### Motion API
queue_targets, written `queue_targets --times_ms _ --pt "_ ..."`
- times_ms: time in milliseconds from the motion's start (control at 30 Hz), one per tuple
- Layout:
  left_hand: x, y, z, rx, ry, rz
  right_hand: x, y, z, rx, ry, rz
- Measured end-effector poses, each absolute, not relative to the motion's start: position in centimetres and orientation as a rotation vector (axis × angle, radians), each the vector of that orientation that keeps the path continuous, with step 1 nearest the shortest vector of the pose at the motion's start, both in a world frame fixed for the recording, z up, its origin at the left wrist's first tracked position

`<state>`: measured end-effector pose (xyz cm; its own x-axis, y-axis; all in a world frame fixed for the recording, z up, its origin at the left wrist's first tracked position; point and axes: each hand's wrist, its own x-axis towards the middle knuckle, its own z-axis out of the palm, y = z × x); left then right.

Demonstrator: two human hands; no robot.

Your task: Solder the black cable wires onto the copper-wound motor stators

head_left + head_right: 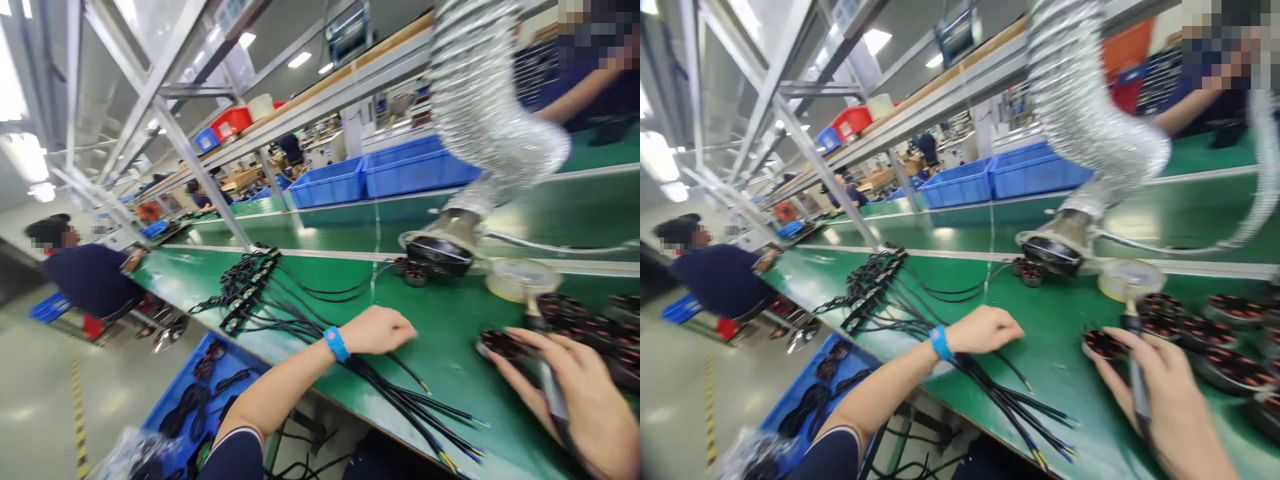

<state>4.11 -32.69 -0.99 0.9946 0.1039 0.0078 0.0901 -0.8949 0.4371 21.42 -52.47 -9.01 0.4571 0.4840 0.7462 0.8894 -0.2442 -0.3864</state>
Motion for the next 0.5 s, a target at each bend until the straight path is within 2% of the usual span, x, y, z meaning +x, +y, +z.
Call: queue_targets --times_ms 100,200,333,500 --pt "7.0 -29.8 0.1 2.688 0.413 0.326 21.4 -54.3 -8.4 -1.841 -1.187 -0.682" --pt "10.7 -27.8 0.3 2.761 0.444 0.471 21.4 -54.4 -8.7 -1.836 -1.139 -0.666" --pt "14.3 -27.8 -0.5 2.899 0.348 0.282 21.4 -54.5 -9.5 -1.864 -1.073 -0.651" --pt "15.6 -29.3 -1.5 3.024 0.529 0.125 20.0 -55.6 -8.9 -1.844 -1.024 -0.579"
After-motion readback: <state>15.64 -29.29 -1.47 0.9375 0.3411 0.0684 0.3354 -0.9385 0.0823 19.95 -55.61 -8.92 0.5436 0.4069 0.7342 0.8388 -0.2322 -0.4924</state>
